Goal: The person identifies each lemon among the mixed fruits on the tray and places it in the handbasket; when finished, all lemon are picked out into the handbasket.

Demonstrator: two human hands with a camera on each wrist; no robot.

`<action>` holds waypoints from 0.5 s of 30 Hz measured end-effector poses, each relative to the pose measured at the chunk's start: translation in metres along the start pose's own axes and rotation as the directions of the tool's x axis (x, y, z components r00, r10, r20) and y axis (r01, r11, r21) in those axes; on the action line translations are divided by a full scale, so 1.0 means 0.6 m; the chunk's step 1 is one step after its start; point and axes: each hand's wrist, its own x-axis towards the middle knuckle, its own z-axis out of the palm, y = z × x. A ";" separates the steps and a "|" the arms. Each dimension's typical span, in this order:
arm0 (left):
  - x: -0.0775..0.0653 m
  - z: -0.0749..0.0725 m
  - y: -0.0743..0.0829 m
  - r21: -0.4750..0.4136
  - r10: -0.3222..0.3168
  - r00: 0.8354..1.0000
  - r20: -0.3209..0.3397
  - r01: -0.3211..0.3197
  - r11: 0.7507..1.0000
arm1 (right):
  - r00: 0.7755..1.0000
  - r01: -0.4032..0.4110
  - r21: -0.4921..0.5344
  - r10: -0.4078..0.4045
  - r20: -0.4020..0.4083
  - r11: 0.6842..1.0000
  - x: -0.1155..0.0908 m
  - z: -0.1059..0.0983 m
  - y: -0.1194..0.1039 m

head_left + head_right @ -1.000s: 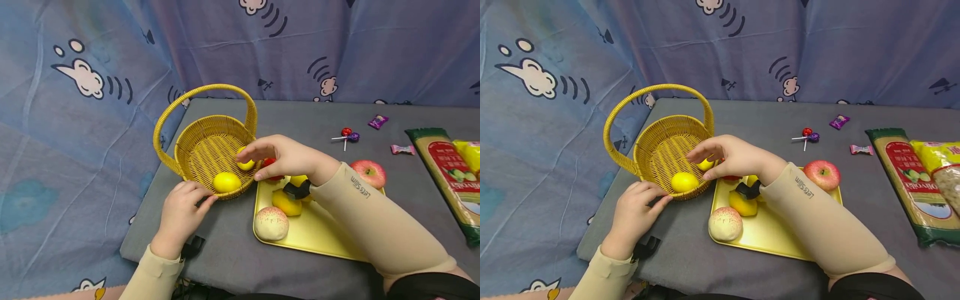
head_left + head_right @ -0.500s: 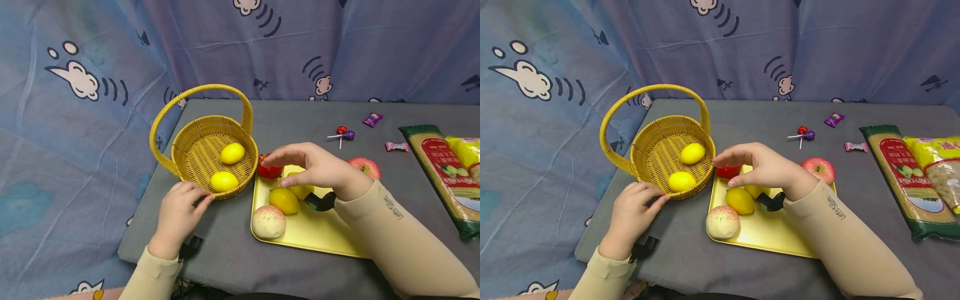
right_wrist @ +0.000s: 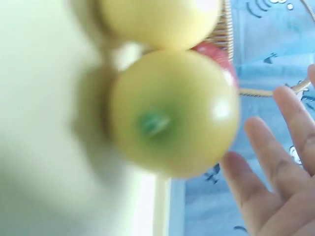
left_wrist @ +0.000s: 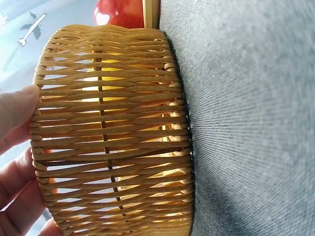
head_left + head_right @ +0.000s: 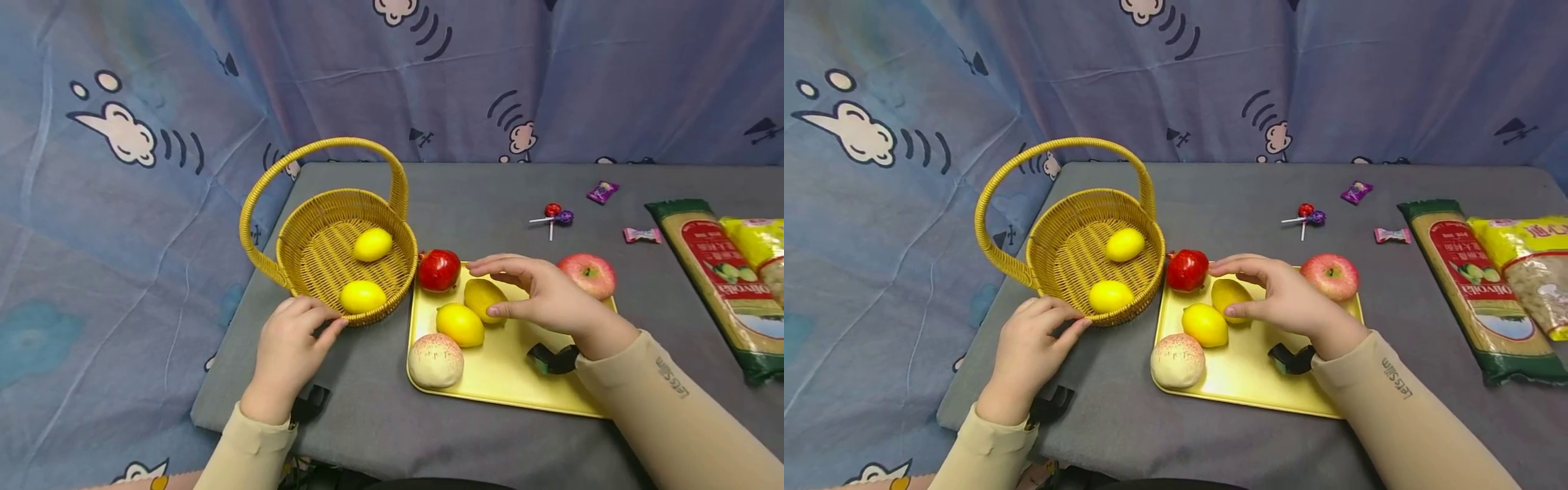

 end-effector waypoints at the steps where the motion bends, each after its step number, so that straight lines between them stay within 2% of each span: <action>1: 0.000 0.000 0.000 -0.002 -0.001 1.000 -0.002 0.001 1.000 | 1.000 -0.020 -0.014 0.020 -0.005 1.000 -0.003 0.001 0.004; 7: 0.000 -0.001 0.002 0.005 -0.001 1.000 -0.002 0.001 1.000 | 0.994 -0.113 0.007 0.113 -0.008 0.994 -0.013 0.007 0.026; 12: 0.001 -0.001 0.003 0.006 -0.002 1.000 -0.003 0.002 1.000 | 0.988 -0.154 0.059 0.155 0.000 0.986 -0.016 0.014 0.036; 15: 0.001 -0.001 0.005 0.008 -0.004 1.000 0.002 0.003 1.000 | 0.986 -0.167 0.057 0.167 0.005 0.984 -0.017 0.016 0.040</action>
